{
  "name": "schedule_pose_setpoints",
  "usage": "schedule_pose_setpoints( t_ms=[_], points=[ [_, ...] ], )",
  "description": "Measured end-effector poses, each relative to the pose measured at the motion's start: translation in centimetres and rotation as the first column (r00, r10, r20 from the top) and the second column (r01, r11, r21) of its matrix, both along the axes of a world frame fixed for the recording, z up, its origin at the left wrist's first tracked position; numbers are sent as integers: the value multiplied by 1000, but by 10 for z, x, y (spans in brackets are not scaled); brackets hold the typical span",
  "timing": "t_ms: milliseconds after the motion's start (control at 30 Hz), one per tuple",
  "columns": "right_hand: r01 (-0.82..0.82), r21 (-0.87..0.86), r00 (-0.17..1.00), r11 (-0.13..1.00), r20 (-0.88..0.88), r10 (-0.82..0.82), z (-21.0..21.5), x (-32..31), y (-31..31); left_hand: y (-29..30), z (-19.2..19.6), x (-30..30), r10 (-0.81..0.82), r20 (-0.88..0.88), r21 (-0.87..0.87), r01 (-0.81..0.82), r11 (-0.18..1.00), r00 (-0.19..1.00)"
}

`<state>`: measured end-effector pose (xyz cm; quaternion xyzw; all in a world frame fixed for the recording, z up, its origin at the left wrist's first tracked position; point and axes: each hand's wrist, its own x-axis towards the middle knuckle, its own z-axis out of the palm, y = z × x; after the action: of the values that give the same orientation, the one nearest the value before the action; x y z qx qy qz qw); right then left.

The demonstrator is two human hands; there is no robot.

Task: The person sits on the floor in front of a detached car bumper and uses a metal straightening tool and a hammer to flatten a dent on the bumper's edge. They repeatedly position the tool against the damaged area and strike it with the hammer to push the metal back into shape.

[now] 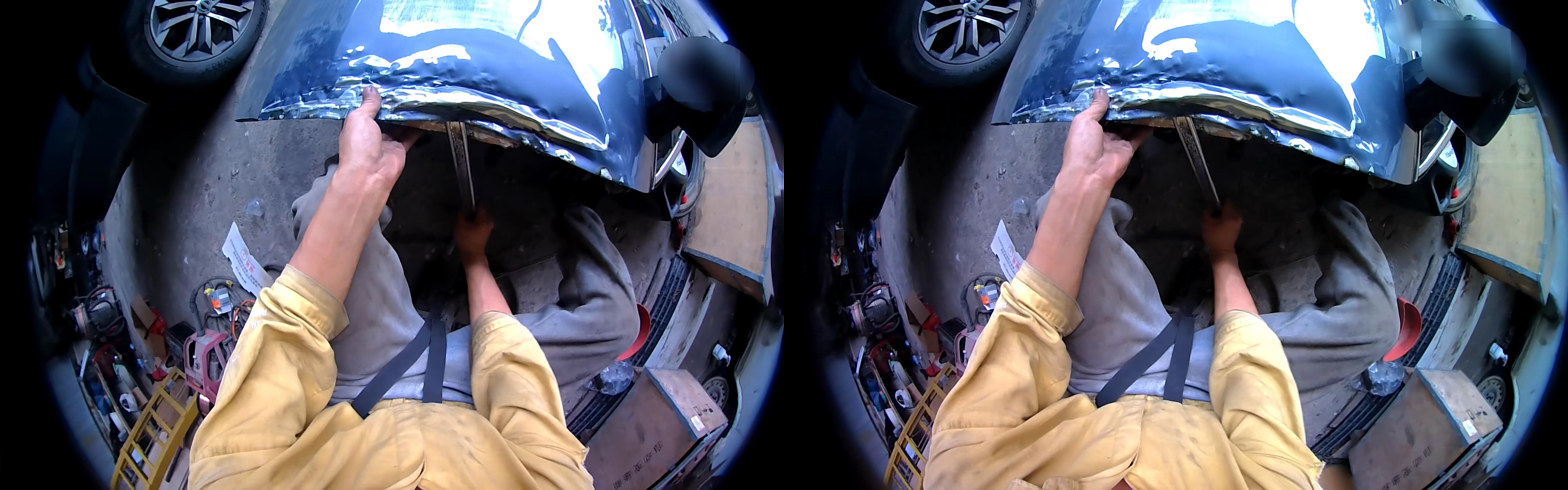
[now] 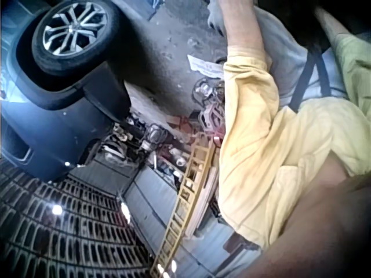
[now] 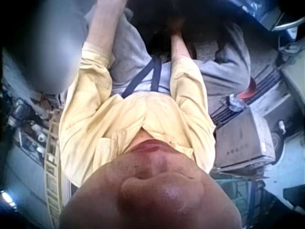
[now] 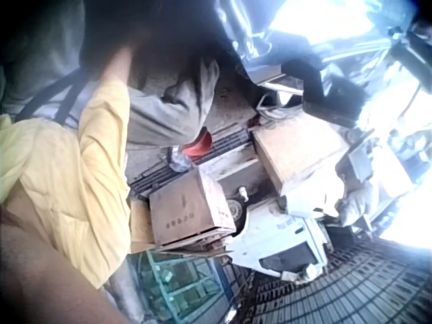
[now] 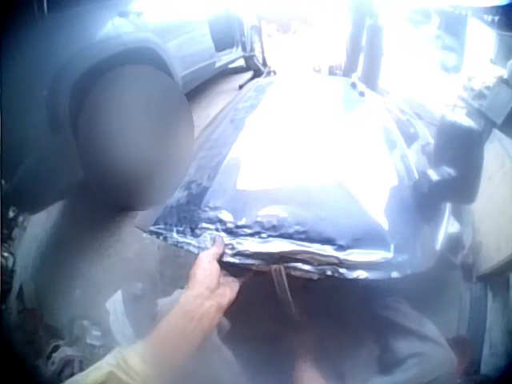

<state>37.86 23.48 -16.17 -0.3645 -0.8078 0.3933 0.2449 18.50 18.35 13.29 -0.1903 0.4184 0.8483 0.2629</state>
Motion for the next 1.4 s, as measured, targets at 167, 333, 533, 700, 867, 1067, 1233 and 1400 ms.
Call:
schedule_pose_setpoints(
  t_ms=[167, 333, 533, 700, 867, 1067, 1233, 1400],
  points=[
    [63, -20, 998, 998, -24, -63, -14, -20, -25, -2, 1, 2, 22, 3, 3, -22, 1000, 1000],
    [106, -34, 994, 994, -36, -107, -26, -31, -21, 2, 3, 2, 36, 45, -10, -36, 999, 998],
    [12, 87, 1000, 996, 23, -14, -8, -17, -18, -6, -8, -3, -22, -27, -39, 21, 999, 999],
    [-9, -135, 999, 991, 37, 14, 39, -8, -10, -11, -16, 3, -36, -79, -10, 35, 999, 996],
    [4, -132, 999, 991, 44, 2, 46, 8, -4, -26, -26, 34, -204, -91, -179, 185, 966, 975],
    [105, -288, 985, 952, 159, -61, 68, 42, -39, -23, -29, 44, -359, -235, -79, 351, 933, 903],
    [293, -273, 956, 916, 83, -281, 58, 84, -65, 5, -37, 36, -433, -244, 95, 466, 880, 868],
    [448, -317, 872, 836, 362, -330, 30, 118, -52, 14, -45, 22, -486, -289, 112, 533, 839, 825]
  ],
)
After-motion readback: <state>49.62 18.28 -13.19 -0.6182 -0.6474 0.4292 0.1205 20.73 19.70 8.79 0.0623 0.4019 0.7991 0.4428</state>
